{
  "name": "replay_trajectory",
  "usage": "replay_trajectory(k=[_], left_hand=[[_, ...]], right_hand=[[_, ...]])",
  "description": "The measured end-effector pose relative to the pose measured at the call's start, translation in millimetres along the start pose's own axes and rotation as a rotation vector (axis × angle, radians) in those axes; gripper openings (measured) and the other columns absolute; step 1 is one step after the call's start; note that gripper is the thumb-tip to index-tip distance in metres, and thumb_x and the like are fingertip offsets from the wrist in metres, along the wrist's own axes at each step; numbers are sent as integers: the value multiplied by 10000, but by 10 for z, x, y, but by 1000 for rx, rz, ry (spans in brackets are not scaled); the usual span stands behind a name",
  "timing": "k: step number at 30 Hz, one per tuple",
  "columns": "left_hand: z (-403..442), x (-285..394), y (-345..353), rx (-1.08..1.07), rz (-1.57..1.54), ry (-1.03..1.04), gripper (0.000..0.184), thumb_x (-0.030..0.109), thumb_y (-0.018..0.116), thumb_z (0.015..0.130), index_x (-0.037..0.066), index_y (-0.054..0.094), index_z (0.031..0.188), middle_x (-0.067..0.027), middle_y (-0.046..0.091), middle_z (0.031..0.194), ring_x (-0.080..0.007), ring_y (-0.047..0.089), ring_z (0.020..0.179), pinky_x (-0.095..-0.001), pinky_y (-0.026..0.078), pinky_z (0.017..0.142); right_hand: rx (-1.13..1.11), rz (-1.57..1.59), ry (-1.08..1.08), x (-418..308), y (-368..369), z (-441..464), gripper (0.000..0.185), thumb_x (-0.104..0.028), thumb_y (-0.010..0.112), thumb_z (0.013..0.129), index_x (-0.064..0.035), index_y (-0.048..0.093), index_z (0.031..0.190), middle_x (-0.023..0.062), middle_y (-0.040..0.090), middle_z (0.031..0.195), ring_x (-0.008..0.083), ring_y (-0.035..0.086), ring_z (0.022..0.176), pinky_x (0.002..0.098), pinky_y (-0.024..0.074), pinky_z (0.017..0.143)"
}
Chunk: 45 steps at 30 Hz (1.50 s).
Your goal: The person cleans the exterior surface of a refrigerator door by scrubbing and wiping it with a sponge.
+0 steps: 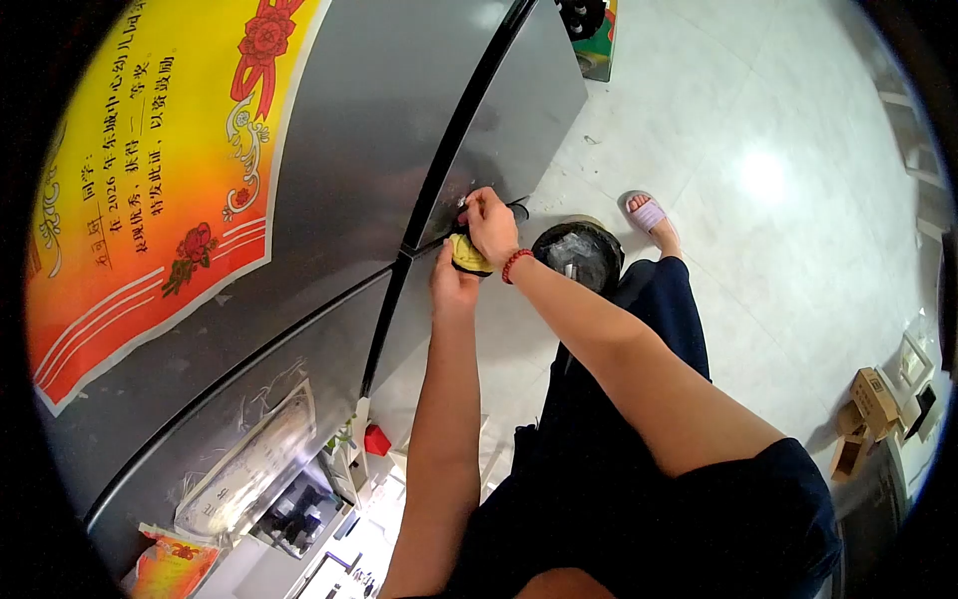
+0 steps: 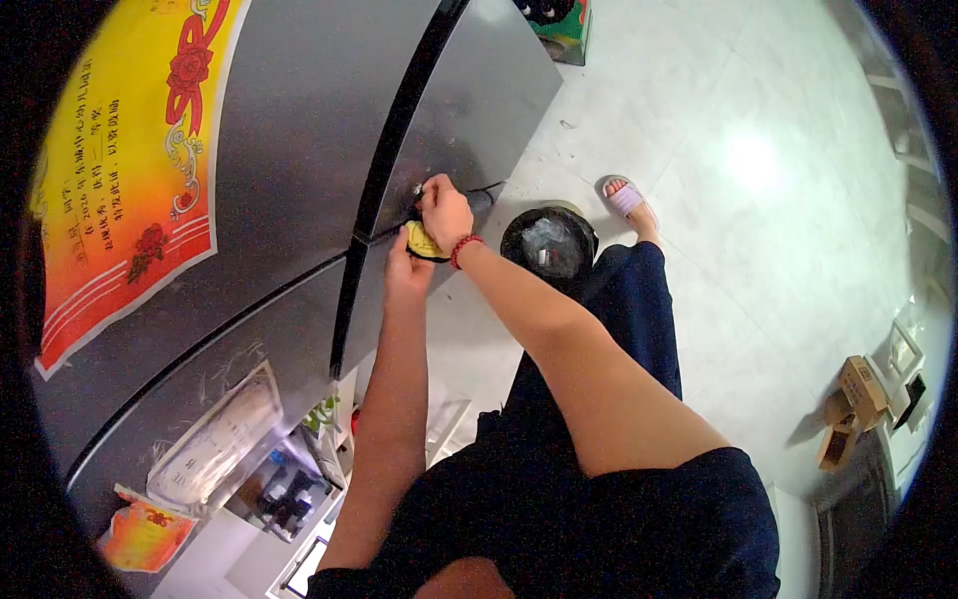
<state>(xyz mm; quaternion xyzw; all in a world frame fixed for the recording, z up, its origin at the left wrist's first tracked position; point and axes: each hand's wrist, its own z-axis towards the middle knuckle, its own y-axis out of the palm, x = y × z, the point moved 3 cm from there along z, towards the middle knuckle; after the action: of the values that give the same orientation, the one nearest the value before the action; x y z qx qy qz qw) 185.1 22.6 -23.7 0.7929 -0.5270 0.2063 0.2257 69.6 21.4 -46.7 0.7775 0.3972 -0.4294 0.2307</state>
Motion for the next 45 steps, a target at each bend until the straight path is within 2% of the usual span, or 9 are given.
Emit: replay_trajectory(k=[4, 5, 16, 21, 24, 30, 32, 43, 45], left_hand=[[57, -78, -1, -67, -9, -6, 387, 240, 482, 958, 8, 418, 1261, -96, 492, 1249, -211, 485, 1165, -361, 405, 985], [78, -89, -11, -60, -16, -7, 381, 236, 482, 958, 9, 420, 1257, -95, 494, 1246, -206, 487, 1161, -357, 407, 982], [48, -83, 118, -21, 15, 4, 319, 252, 451, 968, 22, 487, 1185, -81, 549, 1182, -191, 538, 1098, -349, 435, 949], [-37, -32, 199, 6, 15, 4, 375, 237, 452, 969, 4, 409, 1261, -99, 491, 1234, -221, 488, 1159, -369, 407, 986], [1, -54, 148, 21, 13, -12, 381, 240, 458, 967, 4, 410, 1262, -102, 491, 1236, -223, 489, 1160, -375, 406, 988], [-33, -102, 123, -1, 4, -14, 389, 241, 480, 958, 3, 415, 1259, -101, 493, 1246, -218, 492, 1161, -373, 409, 985], [-2, -85, 105, -2, 8, -14, 390, 240, 484, 956, 2, 416, 1257, -100, 494, 1249, -216, 492, 1162, -371, 409, 985], [-80, -87, 60, 26, -5, -2, 325, 242, 463, 964, 10, 485, 1191, -95, 548, 1206, -211, 545, 1102, -370, 440, 961], [-84, -61, 30, 12, -21, -22, 329, 237, 466, 963, 3, 481, 1194, -107, 542, 1218, -219, 541, 1109, -374, 432, 972]], right_hand=[[38, -165, -162, -169, -111, -110, 220, -268, 617, 848, -63, 574, 913, 95, 673, 786, 273, 651, 714, 354, 493, 647], [56, -175, -184, -177, -120, -83, 247, -298, 656, 822, -70, 597, 893, 102, 664, 755, 299, 638, 695, 369, 488, 624], [57, -293, -137, -169, -117, 13, 164, -260, 583, 862, -98, 609, 868, 119, 644, 716, 326, 619, 680, 402, 472, 592], [51, -166, -12, -124, -88, 55, 164, -239, 573, 843, -81, 613, 857, 148, 655, 769, 362, 628, 751, 438, 488, 652], [16, 33, 122, 188, 25, 216, 168, -234, 600, 839, -68, 616, 857, 119, 660, 770, 286, 632, 699, 368, 489, 646], [-61, -174, -23, -151, -148, -43, 178, -253, 644, 815, -81, 619, 854, 110, 652, 756, 283, 630, 710, 363, 485, 652], [-18, -210, -60, -179, -131, -26, 174, -265, 615, 827, -94, 631, 857, 136, 655, 764, 341, 629, 743, 415, 490, 656], [95, -156, 53, 17, -24, 68, 194, -238, 580, 831, -58, 633, 882, 130, 662, 788, 316, 637, 764, 387, 486, 674], [75, -157, 111, 15, -81, 200, 217, -257, 573, 836, -54, 635, 880, 184, 653, 832, 366, 627, 824, 430, 492, 723]])
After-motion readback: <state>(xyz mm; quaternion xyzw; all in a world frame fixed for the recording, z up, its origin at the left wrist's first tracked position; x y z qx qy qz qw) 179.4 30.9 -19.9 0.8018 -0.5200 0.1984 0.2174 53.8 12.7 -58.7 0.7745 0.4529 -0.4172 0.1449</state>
